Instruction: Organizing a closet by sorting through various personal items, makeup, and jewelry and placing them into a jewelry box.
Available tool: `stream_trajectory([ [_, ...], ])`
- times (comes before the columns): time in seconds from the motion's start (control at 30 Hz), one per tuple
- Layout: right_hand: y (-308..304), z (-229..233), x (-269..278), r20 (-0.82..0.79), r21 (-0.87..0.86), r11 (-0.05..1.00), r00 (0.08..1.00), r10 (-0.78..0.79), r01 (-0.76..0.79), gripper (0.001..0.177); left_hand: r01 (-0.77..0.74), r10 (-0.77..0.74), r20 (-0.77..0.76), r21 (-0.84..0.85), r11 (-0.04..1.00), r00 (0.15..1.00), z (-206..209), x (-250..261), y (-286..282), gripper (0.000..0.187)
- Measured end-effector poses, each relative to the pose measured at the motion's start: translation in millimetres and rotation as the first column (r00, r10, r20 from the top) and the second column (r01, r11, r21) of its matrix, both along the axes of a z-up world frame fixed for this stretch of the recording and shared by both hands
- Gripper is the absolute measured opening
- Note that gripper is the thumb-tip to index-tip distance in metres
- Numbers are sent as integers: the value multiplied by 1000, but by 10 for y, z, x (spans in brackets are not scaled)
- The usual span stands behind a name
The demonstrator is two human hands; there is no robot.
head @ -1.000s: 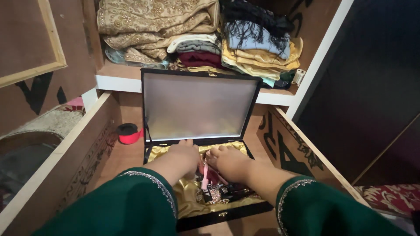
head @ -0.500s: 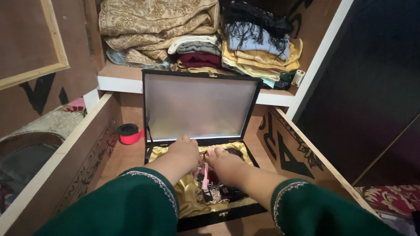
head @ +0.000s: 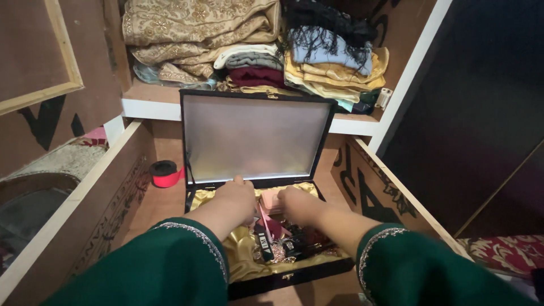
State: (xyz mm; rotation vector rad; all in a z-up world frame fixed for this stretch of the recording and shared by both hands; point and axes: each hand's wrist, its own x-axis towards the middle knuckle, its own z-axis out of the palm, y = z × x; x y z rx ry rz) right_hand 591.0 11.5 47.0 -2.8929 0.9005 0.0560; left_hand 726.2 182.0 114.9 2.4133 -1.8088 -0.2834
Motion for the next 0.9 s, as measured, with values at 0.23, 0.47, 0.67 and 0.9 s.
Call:
stream_trajectory([
  [0.23,288,271,26,-42,4,999,998,35,-35,19,39,-38,11,-25,999,999,11,-39,24,83],
  [0.47,258,321,16,-8,80,997,1000,-8,9,23,68,-67,50,-34,997,997,-98,-4,-64,85],
  [0.67,178,379,-109,25,43,998,999,-37,36,15,120,-119,15,-12,993,993,-20,-143,12,82],
  [0.9,441,700,52,91,487,870,986,-139,77,41,147,-152,-64,-79,986,986,211,-330,131,83],
])
